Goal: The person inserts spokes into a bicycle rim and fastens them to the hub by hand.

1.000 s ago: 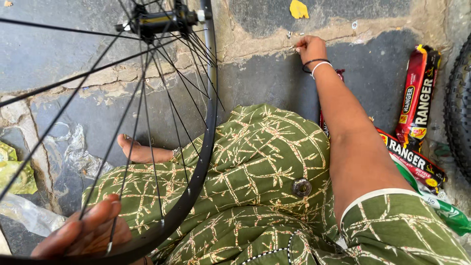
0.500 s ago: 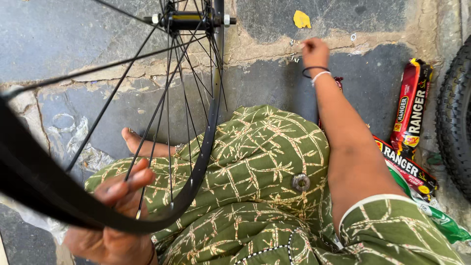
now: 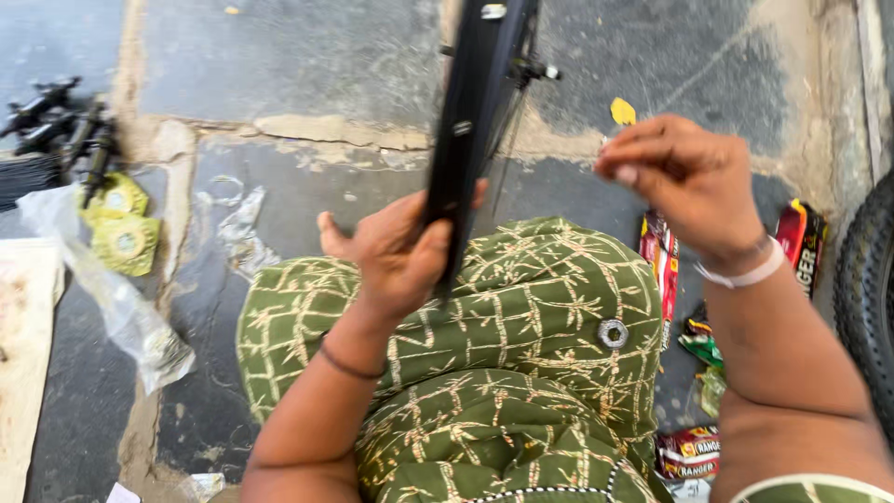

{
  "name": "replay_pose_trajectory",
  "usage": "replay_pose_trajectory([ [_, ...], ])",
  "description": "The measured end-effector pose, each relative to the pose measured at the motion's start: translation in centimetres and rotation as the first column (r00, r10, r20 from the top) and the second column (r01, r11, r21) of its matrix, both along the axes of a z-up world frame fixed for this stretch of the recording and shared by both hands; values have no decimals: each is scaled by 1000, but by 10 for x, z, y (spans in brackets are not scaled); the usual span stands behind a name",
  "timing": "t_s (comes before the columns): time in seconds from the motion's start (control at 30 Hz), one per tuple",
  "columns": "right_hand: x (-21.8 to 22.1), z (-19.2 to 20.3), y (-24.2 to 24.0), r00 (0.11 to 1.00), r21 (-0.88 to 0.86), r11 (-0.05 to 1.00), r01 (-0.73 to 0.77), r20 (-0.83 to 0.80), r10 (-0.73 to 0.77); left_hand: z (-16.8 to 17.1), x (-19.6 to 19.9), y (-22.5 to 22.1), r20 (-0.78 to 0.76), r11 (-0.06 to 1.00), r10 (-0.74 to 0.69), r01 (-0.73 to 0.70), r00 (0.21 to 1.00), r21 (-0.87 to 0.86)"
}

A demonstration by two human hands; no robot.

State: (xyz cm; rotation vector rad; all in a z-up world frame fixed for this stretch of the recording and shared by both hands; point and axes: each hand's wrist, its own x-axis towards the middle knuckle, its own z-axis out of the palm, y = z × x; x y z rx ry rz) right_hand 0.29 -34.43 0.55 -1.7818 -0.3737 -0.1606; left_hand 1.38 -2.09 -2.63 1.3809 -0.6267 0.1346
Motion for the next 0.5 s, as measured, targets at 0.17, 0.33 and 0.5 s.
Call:
replay_pose_trajectory([
  [0.17, -33, 111, 82, 960, -461, 885, -64, 213, 180, -3, -2, -6, -14, 1000, -17, 17, 1000, -26],
  [0.33, -30, 156, 132, 883, -726, 687, 14, 331, 332, -4, -2, -8, 56, 998, -16, 19, 998, -53],
  [0.5, -23, 168, 157, 835, -875, 483, 30, 287, 469, -4, -3, -4, 60, 1000, 14, -13, 998, -14],
])
